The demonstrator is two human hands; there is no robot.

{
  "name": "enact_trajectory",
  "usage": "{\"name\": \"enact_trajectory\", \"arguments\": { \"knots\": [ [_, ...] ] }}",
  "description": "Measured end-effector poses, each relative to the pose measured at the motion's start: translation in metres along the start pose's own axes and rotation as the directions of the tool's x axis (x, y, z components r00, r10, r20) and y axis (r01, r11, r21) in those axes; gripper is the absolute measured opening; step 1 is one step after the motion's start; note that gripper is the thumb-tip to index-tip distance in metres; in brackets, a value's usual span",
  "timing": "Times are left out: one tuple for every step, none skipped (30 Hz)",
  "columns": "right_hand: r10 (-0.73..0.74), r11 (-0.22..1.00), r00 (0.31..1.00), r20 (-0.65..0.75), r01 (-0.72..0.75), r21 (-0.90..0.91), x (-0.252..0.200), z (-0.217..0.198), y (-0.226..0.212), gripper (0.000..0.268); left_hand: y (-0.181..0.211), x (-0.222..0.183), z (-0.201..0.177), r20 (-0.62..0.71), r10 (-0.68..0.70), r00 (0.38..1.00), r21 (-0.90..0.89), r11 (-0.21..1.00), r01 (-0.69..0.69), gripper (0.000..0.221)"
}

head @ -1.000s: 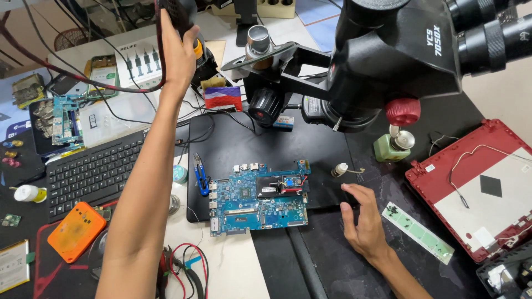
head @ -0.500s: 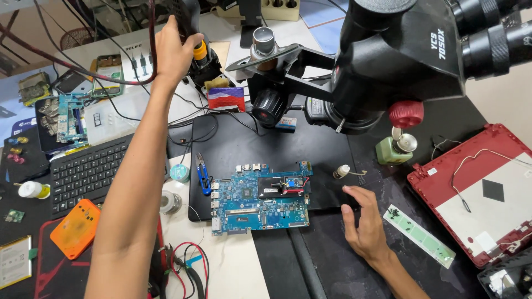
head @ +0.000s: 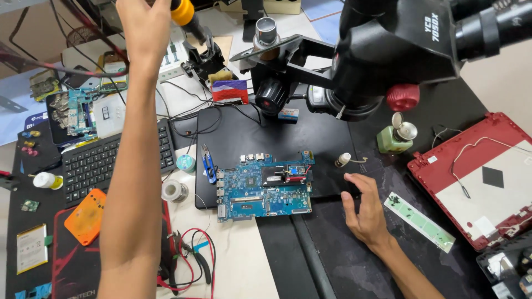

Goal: Inspecting a laptop motherboard and using a heat gun to desolder components.

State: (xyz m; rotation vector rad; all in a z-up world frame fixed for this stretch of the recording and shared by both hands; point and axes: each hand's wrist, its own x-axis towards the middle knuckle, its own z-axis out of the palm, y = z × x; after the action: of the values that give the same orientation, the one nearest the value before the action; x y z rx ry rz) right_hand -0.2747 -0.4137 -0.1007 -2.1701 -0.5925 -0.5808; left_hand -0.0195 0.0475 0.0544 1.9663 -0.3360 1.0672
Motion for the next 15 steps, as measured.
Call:
{"name": "enact_trajectory", "arguments": {
  "knots": [
    [-0.01,1.0,1.0,-0.007,0.01,-0.005,0.0,-0.001,-0.001,0.039,0.02,-0.005,-0.003,-0.052,-0.12,0.991,-0.041,0.992,0.118,0.034],
    [-0.004,1.0,1.0,-0.017,0.004,-0.013,0.001,0.001,0.0,0.039,0.041,-0.011,-0.008,-0.044,-0.114,0.993,-0.051,0.992,0.111,0.034],
    [-0.032,0.999,0.999,-0.026,0.032,-0.016,0.002,0.002,0.001,0.038,0.062,-0.019,-0.013,-0.071,-0.044,0.997,-0.125,0.992,0.035,0.028],
    [-0.046,0.999,0.998,-0.033,0.045,-0.028,-0.003,0.0,0.001,0.037,0.083,-0.03,-0.013,-0.093,0.014,0.996,-0.207,0.978,-0.034,0.026],
    [-0.026,0.999,0.999,-0.041,0.024,-0.045,-0.003,0.0,0.0,0.037,0.096,-0.044,-0.015,-0.076,0.012,0.997,-0.229,0.973,-0.029,0.026],
    [-0.07,0.997,0.996,-0.061,0.067,-0.038,-0.005,-0.002,-0.001,0.034,0.109,-0.058,-0.015,-0.089,-0.064,0.994,-0.359,0.933,0.027,0.023],
    [-0.114,0.993,0.99,-0.081,0.111,-0.032,-0.007,-0.005,0.0,0.03,0.121,-0.073,-0.014,-0.091,-0.143,0.986,-0.483,0.872,0.082,0.021],
    [-0.077,0.995,0.992,-0.095,0.071,-0.065,-0.01,-0.006,-0.006,0.03,0.145,-0.092,-0.014,-0.052,-0.146,0.988,-0.516,0.851,0.099,0.021],
    [-0.026,1.0,0.992,-0.122,0.027,0.003,-0.012,-0.008,-0.009,0.026,0.168,-0.111,-0.015,-0.026,-0.186,0.982,-0.604,0.786,0.132,0.016],
    [0.032,0.998,0.987,-0.154,-0.022,0.066,-0.017,-0.012,-0.012,0.021,0.19,-0.128,-0.015,0.015,-0.224,0.975,-0.687,0.706,0.172,0.012],
    [0.073,0.997,0.981,-0.179,-0.068,0.03,-0.025,-0.017,-0.023,0.021,0.206,-0.15,-0.017,0.066,-0.221,0.973,-0.714,0.671,0.201,0.012],
    [0.142,0.988,0.973,-0.184,-0.128,0.085,-0.03,-0.024,-0.031,0.017,0.22,-0.169,-0.017,0.142,-0.244,0.959,-0.674,0.686,0.274,0.013],
    [0.208,0.973,0.959,-0.191,-0.183,0.141,-0.036,-0.031,-0.038,0.014,0.233,-0.187,-0.018,0.217,-0.263,0.94,-0.626,0.702,0.341,0.018],
    [0.249,0.968,0.941,-0.23,-0.232,0.1,-0.048,-0.038,-0.045,0.014,0.206,-0.199,-0.023,0.276,-0.244,0.93,-0.654,0.662,0.367,0.018],
    [0.386,0.883,0.911,-0.145,-0.319,0.345,-0.06,-0.045,-0.052,0.016,0.185,-0.217,-0.028,0.395,-0.192,0.898,-0.703,0.567,0.43,0.017]
  ]
}}
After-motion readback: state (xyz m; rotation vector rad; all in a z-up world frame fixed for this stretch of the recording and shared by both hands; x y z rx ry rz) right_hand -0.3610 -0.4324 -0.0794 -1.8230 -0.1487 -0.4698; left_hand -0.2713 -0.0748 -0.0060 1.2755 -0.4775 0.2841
